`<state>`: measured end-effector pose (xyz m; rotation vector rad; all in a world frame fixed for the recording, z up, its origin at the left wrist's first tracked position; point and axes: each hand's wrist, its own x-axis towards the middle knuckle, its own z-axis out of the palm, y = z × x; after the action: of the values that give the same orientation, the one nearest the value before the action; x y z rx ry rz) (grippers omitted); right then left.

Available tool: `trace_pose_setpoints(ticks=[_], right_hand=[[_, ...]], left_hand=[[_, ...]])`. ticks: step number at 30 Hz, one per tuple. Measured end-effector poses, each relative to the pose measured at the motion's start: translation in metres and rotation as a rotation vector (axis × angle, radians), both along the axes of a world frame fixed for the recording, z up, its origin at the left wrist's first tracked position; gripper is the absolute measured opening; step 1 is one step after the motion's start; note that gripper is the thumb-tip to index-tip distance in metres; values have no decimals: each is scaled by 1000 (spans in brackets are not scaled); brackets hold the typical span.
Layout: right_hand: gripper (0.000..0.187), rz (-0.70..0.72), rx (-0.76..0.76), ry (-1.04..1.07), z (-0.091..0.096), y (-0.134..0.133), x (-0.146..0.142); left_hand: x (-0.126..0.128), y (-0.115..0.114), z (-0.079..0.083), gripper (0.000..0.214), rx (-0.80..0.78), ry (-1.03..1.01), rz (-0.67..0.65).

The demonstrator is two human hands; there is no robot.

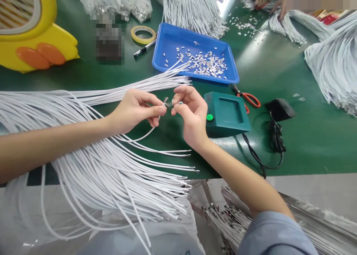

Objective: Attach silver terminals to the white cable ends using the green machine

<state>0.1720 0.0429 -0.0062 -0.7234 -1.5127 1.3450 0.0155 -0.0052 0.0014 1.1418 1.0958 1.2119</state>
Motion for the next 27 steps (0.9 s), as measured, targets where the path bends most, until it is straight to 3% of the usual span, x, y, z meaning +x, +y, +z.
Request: trace_pose_setpoints(ticks=[6, 15, 27], right_hand=[[32, 21, 77, -63, -3, 0, 1], [22, -15, 78, -53, -4, 3, 2], [28, 5, 92, -58, -3, 1, 0]], left_hand=[[1, 0, 0, 16, 15, 9, 7], [-1, 2, -1, 16, 21, 11, 42], [2, 0, 3, 23, 61, 39, 76]])
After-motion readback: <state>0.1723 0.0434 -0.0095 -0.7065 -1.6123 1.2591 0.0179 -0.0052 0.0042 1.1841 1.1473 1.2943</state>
